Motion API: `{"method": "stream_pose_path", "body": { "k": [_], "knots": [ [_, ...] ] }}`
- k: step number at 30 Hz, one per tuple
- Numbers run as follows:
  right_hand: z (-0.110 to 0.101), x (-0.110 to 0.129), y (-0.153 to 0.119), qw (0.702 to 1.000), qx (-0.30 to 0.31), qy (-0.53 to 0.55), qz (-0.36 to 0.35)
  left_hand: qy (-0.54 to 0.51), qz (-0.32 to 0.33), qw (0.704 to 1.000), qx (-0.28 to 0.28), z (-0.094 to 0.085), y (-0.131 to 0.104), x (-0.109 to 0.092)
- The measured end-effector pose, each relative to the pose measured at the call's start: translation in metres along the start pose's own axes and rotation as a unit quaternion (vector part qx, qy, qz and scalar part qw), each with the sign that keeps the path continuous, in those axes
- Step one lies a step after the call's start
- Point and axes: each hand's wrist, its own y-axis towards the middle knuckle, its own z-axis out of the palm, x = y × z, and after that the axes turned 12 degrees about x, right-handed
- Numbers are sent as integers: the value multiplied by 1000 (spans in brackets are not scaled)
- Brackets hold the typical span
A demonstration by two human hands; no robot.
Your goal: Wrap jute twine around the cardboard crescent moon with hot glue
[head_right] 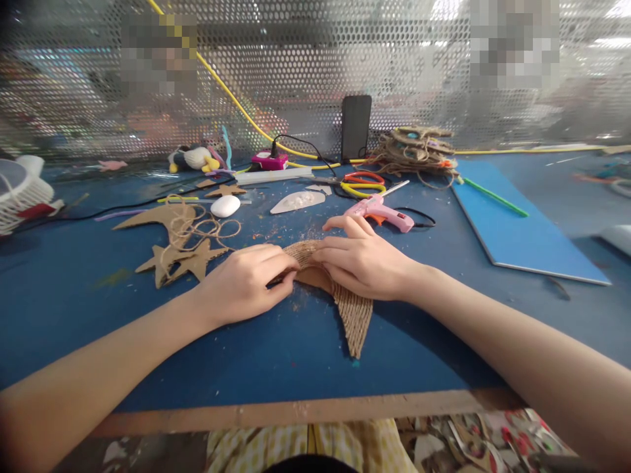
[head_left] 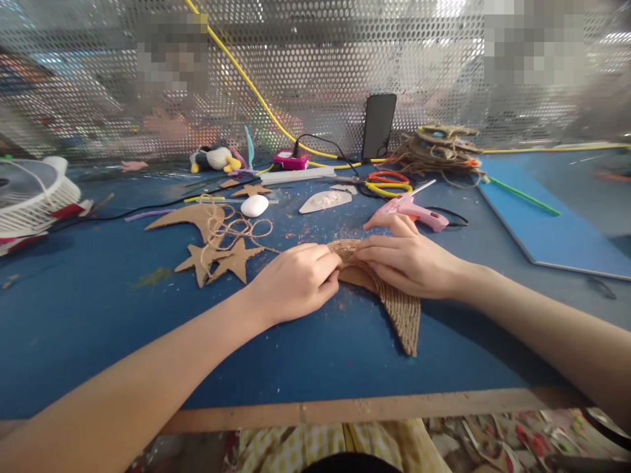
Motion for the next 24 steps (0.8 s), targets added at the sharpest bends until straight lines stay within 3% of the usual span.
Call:
{"method": "stream_pose_path", "body": {
  "k": [15,24],
  "knots": [
    [-5,9,3,994,8,-105,-27,116,12,993,-14,-5,-1,-3],
    [-6,9,3,993,18,-109,-33,175,66,982,-5,-12,-1,-1]
  ]
}}
